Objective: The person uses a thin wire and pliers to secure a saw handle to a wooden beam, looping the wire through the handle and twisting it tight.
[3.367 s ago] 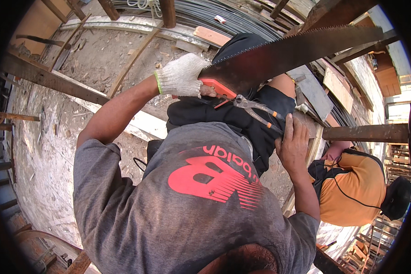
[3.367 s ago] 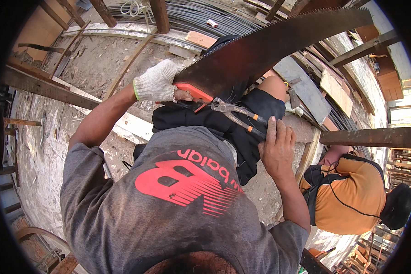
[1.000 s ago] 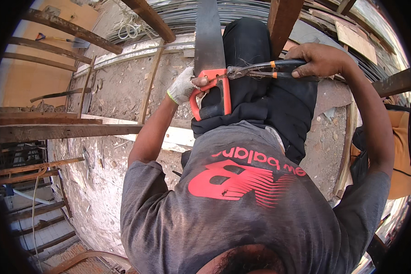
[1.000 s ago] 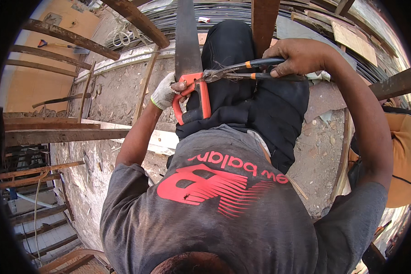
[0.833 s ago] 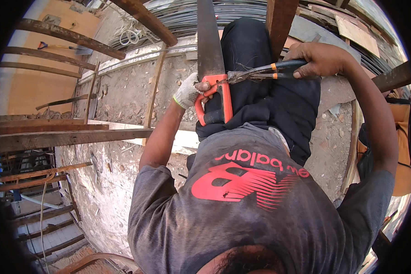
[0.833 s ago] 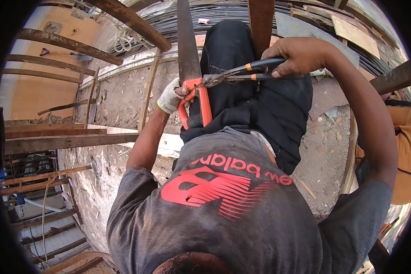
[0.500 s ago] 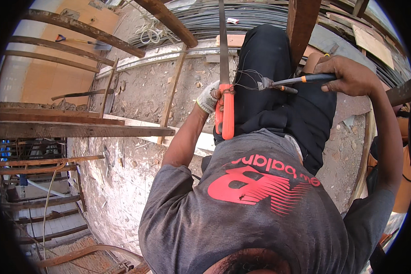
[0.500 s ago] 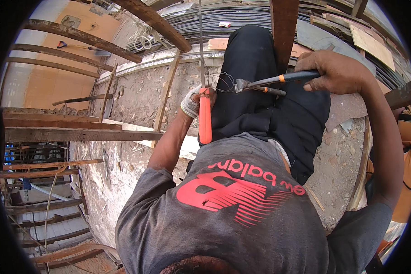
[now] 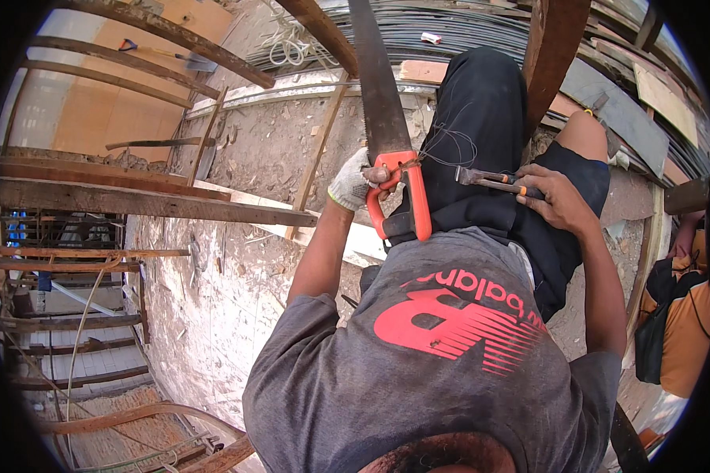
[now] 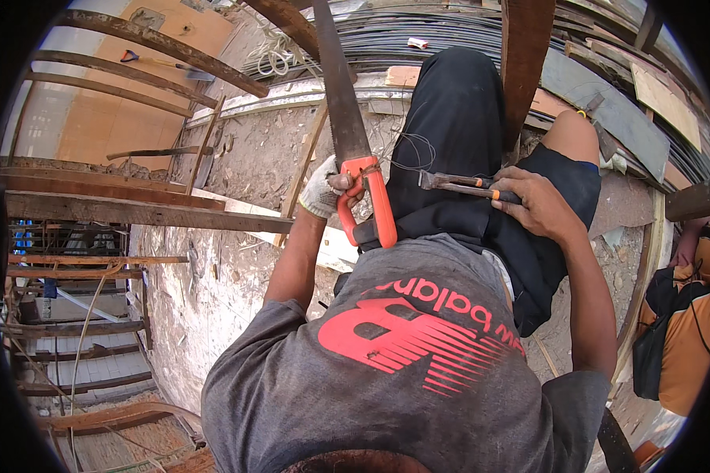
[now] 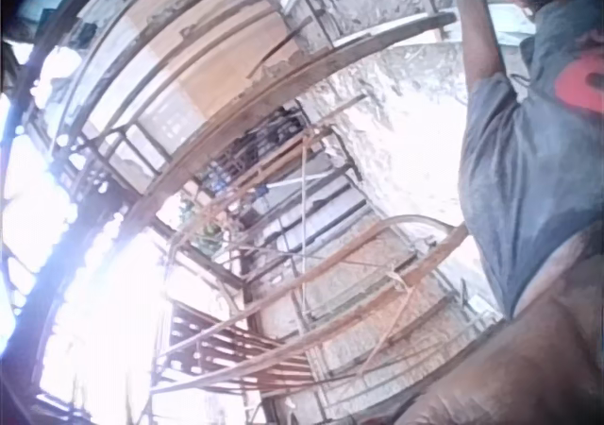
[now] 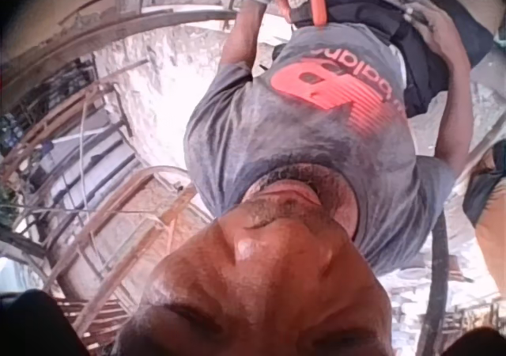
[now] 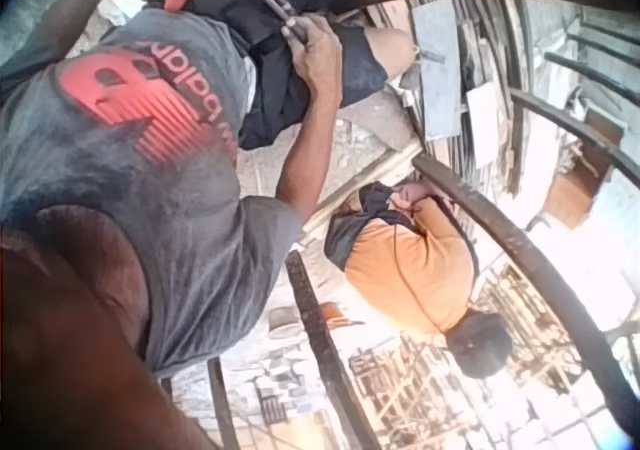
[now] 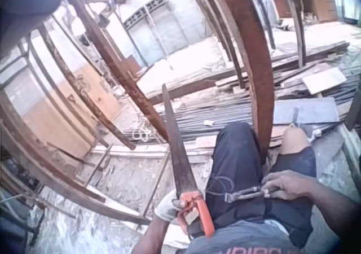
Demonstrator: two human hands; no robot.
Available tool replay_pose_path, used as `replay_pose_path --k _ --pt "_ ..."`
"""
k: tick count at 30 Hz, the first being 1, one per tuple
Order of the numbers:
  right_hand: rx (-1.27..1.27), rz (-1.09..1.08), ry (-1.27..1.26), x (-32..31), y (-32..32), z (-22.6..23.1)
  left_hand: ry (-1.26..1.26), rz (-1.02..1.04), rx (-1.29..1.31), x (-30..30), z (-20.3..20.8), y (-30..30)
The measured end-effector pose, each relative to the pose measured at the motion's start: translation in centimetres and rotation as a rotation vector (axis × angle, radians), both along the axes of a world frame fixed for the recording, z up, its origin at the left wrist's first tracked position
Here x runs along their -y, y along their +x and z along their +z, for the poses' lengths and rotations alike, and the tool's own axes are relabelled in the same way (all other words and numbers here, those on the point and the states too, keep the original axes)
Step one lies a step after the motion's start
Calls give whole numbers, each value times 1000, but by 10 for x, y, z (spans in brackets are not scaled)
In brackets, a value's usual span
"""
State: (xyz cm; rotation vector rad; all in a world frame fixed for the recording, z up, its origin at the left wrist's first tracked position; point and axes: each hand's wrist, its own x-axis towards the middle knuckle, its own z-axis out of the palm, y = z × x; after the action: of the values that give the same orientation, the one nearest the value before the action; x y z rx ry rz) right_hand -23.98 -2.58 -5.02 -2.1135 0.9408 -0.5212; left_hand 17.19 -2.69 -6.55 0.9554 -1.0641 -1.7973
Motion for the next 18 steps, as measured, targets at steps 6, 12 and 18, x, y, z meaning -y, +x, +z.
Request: replay_pose_path --k 6,12,18 --pt "345 -134 216 -25 -30 40 -10 249 364 -51 74 25" --pt "-124 -255 -301 -40 -41 86 -18 274 546 -59 106 4" --pt "-455 -385 -943 -35 5 70 39 151 430 -57 107 -22"
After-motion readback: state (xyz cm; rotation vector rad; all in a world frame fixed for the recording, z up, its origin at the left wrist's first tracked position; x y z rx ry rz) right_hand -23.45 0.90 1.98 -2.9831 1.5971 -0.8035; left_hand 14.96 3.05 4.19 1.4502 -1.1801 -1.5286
